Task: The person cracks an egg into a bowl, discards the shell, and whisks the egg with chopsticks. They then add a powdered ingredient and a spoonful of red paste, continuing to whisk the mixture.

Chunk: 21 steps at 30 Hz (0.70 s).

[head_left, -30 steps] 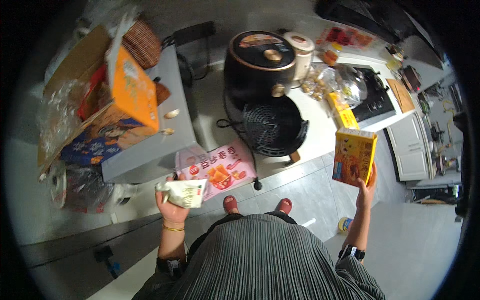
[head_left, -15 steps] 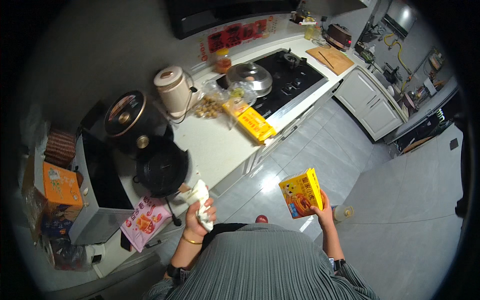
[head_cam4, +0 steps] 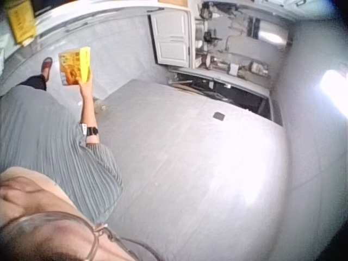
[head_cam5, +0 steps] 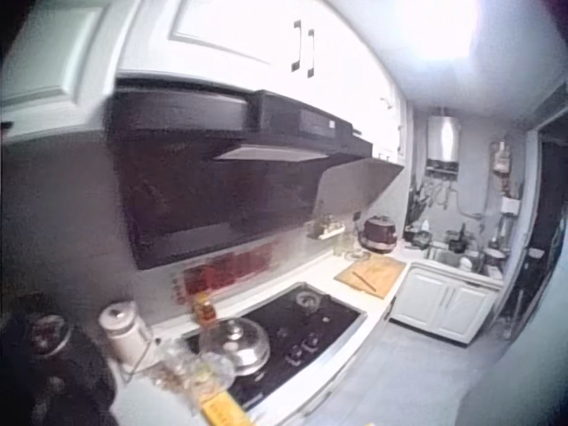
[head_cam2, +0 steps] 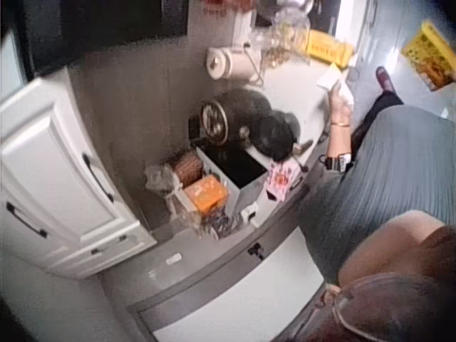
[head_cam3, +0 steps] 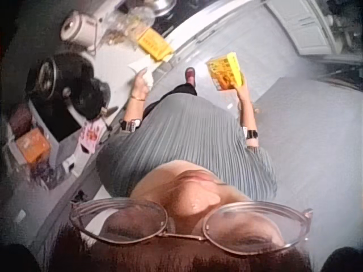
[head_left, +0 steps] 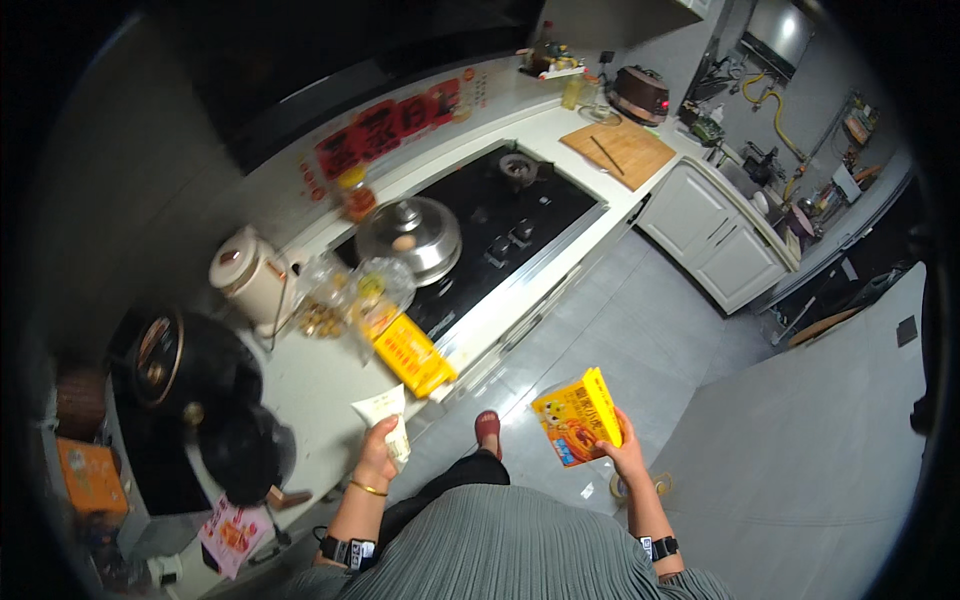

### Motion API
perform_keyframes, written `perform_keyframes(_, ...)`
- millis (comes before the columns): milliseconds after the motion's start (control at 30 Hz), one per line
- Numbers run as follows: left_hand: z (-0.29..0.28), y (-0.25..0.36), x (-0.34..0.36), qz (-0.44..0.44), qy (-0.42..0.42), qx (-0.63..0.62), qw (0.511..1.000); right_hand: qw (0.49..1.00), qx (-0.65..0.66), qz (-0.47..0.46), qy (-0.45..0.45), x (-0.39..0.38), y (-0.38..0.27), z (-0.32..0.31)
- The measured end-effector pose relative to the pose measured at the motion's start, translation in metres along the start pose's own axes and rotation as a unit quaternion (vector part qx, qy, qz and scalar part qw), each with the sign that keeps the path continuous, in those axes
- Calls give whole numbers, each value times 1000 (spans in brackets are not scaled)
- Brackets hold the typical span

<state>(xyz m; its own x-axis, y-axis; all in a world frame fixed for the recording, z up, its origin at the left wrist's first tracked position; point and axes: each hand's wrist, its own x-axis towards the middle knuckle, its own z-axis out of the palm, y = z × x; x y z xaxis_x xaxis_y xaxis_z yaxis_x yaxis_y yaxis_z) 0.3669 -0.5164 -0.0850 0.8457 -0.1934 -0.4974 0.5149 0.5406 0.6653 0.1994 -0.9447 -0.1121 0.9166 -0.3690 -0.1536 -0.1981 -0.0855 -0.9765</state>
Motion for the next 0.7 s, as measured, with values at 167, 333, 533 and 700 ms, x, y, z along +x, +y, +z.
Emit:
perform_keyframes(167,80,11,82,43,-45,-23,998,997,-72,0,40,124,-21,-29)
perform_keyframes(333,139,13,159,27,-54,242,968,973,-195,-84,91,234,-60,-74)
perform_keyframes(533,179,3,206,38,-85,463,882,936,-277,-112,185,355,-86,-127)
perform_keyframes(700,201,-15,198,58,97,447,887,909,-295,-184,228,520,-96,-171)
